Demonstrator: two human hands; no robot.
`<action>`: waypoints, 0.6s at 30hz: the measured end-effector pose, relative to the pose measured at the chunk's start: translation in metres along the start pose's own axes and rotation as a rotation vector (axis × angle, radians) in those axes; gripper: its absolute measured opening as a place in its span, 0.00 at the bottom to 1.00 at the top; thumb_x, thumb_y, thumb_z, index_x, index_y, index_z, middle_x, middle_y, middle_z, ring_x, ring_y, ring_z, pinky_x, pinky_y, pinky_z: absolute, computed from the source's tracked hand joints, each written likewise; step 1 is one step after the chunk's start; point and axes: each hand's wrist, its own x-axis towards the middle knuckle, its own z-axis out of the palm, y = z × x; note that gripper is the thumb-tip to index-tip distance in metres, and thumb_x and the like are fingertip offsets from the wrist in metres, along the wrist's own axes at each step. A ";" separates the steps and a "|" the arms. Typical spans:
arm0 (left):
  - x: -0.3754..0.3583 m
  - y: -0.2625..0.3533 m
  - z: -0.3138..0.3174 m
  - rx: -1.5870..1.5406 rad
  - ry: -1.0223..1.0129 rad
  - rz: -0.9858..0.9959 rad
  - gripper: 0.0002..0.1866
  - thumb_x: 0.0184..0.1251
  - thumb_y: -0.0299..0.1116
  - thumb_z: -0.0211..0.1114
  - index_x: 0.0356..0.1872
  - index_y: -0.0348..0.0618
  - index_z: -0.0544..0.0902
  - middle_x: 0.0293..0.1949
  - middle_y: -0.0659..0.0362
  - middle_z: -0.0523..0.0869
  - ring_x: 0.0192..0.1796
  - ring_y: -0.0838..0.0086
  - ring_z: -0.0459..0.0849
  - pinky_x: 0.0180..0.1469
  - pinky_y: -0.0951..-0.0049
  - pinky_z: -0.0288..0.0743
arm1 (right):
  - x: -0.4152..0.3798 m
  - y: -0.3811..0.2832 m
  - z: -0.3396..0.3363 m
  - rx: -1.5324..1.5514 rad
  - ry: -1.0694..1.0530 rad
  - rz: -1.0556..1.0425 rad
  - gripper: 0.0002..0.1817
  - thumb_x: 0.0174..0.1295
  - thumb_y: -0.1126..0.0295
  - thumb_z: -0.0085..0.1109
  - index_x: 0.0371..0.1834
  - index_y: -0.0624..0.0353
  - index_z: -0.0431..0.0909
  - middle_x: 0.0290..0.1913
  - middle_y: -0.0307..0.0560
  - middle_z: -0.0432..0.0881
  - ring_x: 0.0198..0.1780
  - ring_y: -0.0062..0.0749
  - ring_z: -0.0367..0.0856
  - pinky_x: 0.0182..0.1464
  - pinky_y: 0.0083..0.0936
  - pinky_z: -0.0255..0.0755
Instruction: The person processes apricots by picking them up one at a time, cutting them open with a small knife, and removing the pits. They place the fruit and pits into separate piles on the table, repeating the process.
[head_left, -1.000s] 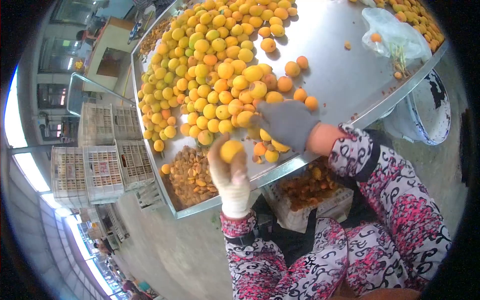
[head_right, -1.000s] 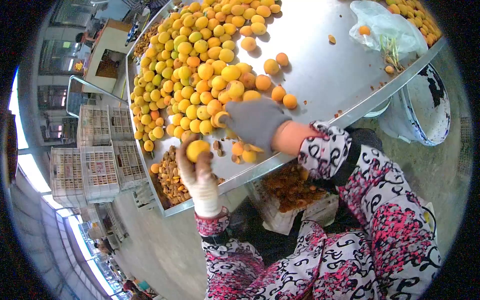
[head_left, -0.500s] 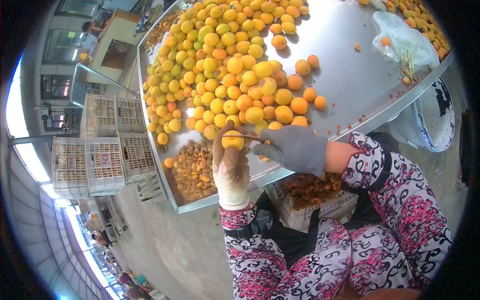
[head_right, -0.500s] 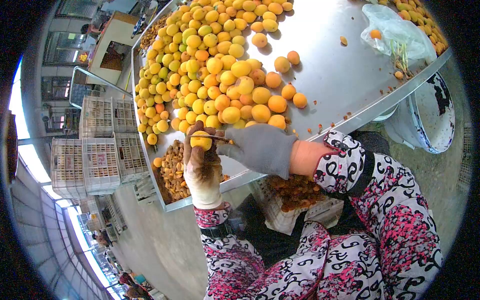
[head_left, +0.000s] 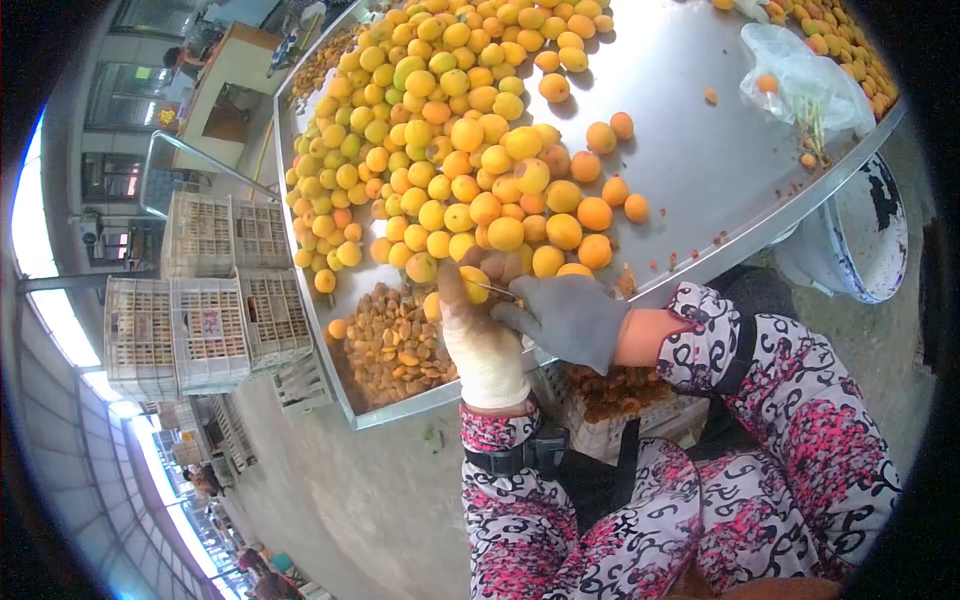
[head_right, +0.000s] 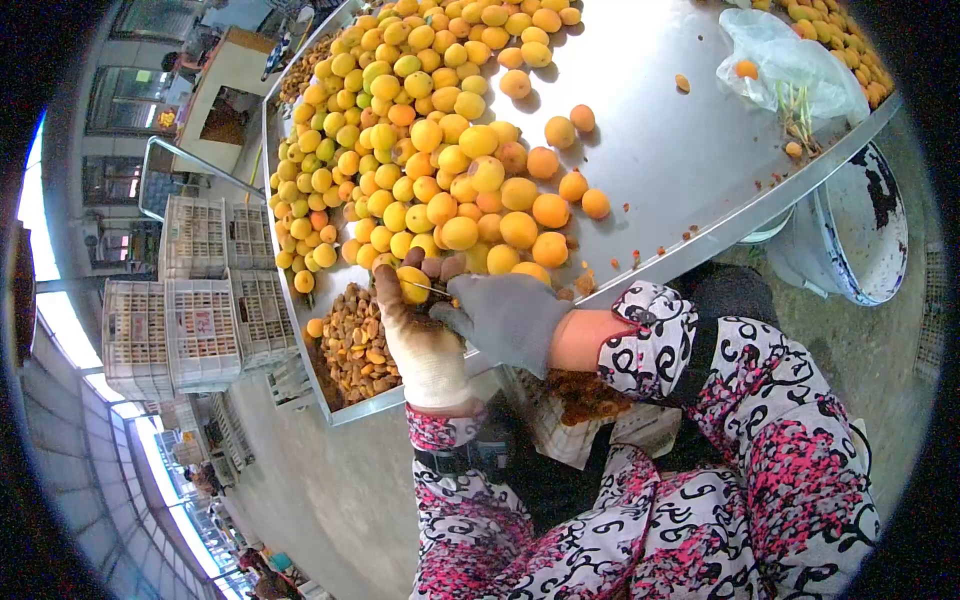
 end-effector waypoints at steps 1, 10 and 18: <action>0.000 0.001 0.003 0.005 0.033 -0.026 0.25 0.64 0.47 0.58 0.51 0.35 0.72 0.45 0.52 0.80 0.49 0.62 0.79 0.53 0.67 0.72 | 0.000 0.001 0.001 -0.015 -0.005 0.000 0.22 0.64 0.52 0.46 0.41 0.64 0.73 0.30 0.64 0.79 0.34 0.57 0.79 0.36 0.44 0.71; 0.008 -0.007 -0.010 0.005 0.073 0.069 0.26 0.62 0.42 0.60 0.55 0.32 0.70 0.48 0.51 0.76 0.51 0.66 0.76 0.58 0.66 0.68 | 0.005 0.014 0.017 0.367 0.001 -0.081 0.22 0.66 0.54 0.46 0.49 0.65 0.72 0.35 0.59 0.80 0.39 0.43 0.81 0.40 0.31 0.71; -0.005 -0.008 -0.009 -0.043 -0.019 0.114 0.23 0.59 0.32 0.59 0.54 0.32 0.69 0.52 0.47 0.75 0.56 0.61 0.74 0.62 0.61 0.65 | 0.011 0.022 0.017 0.228 0.017 -0.233 0.18 0.67 0.58 0.46 0.49 0.62 0.72 0.28 0.49 0.77 0.32 0.33 0.77 0.36 0.28 0.71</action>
